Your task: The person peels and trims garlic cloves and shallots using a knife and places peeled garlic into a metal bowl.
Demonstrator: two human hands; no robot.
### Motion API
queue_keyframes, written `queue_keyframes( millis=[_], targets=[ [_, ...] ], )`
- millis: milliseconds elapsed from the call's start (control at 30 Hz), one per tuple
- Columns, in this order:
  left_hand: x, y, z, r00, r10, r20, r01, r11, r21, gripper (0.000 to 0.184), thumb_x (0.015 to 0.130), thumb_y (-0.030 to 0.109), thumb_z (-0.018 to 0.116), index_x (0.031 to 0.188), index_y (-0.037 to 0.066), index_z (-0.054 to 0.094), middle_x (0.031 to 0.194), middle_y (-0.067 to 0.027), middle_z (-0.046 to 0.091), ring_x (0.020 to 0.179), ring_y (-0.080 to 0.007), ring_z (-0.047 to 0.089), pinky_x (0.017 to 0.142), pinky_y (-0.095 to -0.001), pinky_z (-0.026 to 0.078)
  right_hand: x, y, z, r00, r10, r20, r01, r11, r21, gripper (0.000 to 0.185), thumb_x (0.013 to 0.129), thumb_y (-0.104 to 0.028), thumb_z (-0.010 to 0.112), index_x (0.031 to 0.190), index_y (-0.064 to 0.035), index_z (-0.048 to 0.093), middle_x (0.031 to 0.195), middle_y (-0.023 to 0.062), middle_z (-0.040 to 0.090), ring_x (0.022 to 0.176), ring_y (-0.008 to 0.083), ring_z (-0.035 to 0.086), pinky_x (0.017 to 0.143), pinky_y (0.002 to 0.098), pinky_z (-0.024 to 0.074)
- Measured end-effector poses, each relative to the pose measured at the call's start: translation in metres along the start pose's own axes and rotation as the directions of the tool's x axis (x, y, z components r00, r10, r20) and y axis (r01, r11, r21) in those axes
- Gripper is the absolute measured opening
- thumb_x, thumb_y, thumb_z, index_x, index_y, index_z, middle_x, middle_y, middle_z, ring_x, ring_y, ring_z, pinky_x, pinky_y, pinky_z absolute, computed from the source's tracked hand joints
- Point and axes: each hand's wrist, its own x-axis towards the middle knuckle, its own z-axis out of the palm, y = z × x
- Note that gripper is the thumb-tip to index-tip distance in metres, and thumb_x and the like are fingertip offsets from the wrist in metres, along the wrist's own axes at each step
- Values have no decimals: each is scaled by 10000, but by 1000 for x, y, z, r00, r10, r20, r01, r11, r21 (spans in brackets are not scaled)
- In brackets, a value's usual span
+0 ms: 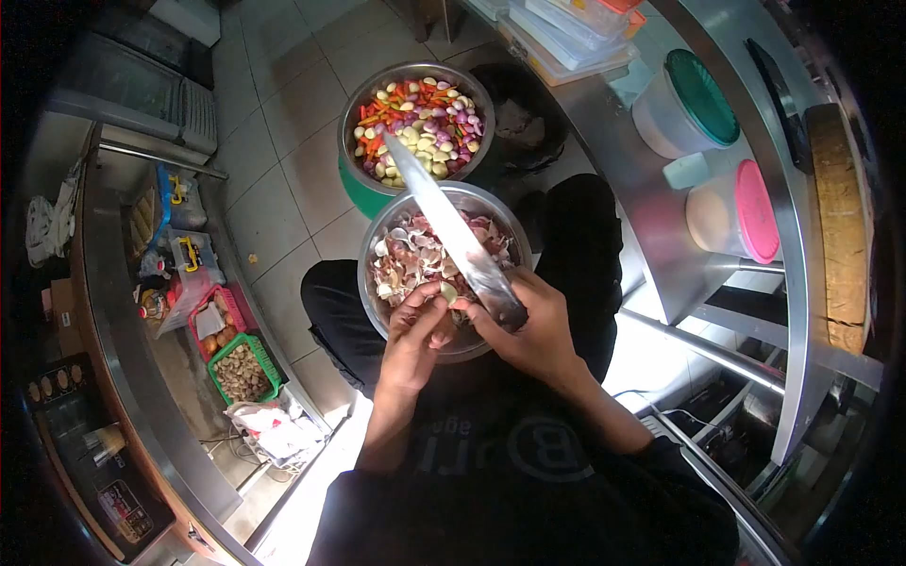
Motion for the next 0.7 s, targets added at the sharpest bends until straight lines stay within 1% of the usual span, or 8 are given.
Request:
queue_keyframes(
  millis=[33,133,267,333,433,600,667,700],
  targets=[
    [1,-1,0,999,30,22,-32,995,94,276,1098,101,639,1363,26,642,1122,-165,777,640,-71,489,624,-236,412,1,-2,0,1000,-22,22,21,999,33,238,913,-150,819,1063,14,731,1000,194,727,894,402,748,770,430,586],
    [0,-2,5,995,70,75,-81,984,160,288,1098,86,648,1376,11,646,1159,-155,784,640,-53,491,622,-223,412,-3,6,6,999,17,49,-20,998,58,221,908,-144,822,1036,17,741,971,183,728,873,385,750,755,419,580],
    [-3,0,6,998,61,33,-66,976,206,273,1110,95,636,1364,-5,661,1157,-142,780,639,-54,493,617,-227,410,-3,11,6,998,58,39,-58,998,-12,197,909,-133,822,1008,20,746,936,175,726,839,360,749,737,406,571],
    [-3,0,5,999,37,0,-35,960,279,282,1110,129,659,1367,18,688,1074,-74,779,671,-70,530,597,-228,383,-1,10,6,996,50,-77,-45,997,67,193,903,-122,829,994,24,741,908,178,718,800,343,741,716,395,561],
    [-1,0,-3,999,1,48,-10,980,200,294,1135,147,612,1383,13,693,1114,-93,785,657,-75,516,592,-233,376,0,12,4,981,81,-177,-73,996,51,196,895,-115,836,982,28,735,887,181,713,773,336,734,708,392,557],
    [-2,5,-2,998,-25,53,21,997,77,300,1148,137,574,1404,14,671,1152,-135,789,640,-73,490,593,-234,378,1,16,-4,979,189,-83,-186,982,37,215,892,-142,828,989,25,733,912,197,717,818,369,749,728,425,574],
    [-2,5,-1,999,-22,28,20,998,55,295,1147,131,572,1401,14,664,1177,-156,790,635,-72,483,593,-232,382,2,16,-5,999,41,2,-41,997,-62,247,887,-183,831,993,20,740,951,199,721,862,400,744,755,450,580],
    [-1,7,1,1000,-20,16,19,997,78,287,1147,128,570,1397,19,659,1161,-155,790,632,-69,483,593,-230,389,1,16,-4,999,43,1,-43,997,-61,247,887,-183,831,993,20,740,951,199,721,862,400,744,755,450,580]
  ],
)
